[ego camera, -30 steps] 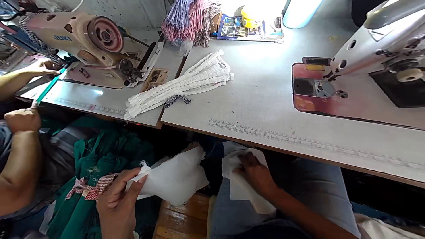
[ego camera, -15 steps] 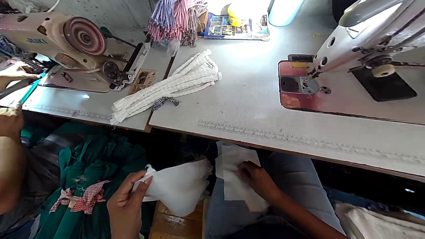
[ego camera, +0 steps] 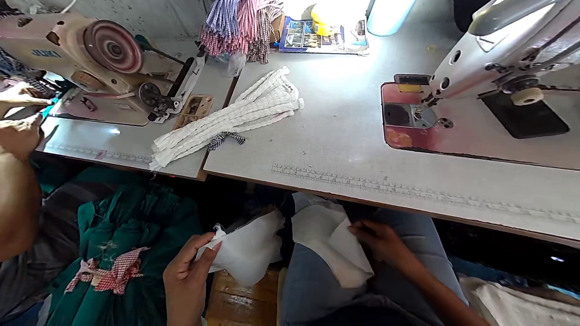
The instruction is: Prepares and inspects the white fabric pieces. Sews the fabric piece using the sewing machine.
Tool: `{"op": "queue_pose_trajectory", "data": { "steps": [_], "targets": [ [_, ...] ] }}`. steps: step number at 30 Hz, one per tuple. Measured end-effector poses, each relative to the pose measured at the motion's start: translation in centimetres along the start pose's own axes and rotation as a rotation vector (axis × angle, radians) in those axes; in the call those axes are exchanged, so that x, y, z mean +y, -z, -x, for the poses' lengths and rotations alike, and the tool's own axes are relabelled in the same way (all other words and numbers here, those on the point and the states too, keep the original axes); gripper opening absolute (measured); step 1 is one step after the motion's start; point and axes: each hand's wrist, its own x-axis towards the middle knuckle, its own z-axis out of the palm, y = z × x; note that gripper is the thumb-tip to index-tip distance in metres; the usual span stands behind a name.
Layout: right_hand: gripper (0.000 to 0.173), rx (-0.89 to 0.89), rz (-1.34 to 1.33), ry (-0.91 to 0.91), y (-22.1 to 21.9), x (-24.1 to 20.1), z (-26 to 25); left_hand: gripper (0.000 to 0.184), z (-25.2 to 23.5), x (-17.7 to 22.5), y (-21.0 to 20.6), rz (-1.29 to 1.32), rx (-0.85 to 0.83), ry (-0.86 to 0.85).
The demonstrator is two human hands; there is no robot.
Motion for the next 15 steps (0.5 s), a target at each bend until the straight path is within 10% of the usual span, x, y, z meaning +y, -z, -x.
{"op": "queue_pose_trajectory", "data": {
  "steps": [8,15],
  "targets": [
    [0.015,0.445,0.73,0.396,1.2,-1.3,0.6,0.01,-0.3,-0.1,-0.1,-0.009,-0.018,-0.043],
    [0.032,-0.633,0.893,0.185,-10.0,-8.8,-9.4,0.012,0.3,0.7,0.2,-0.048,-0.054,-0.09]
  ]
}}
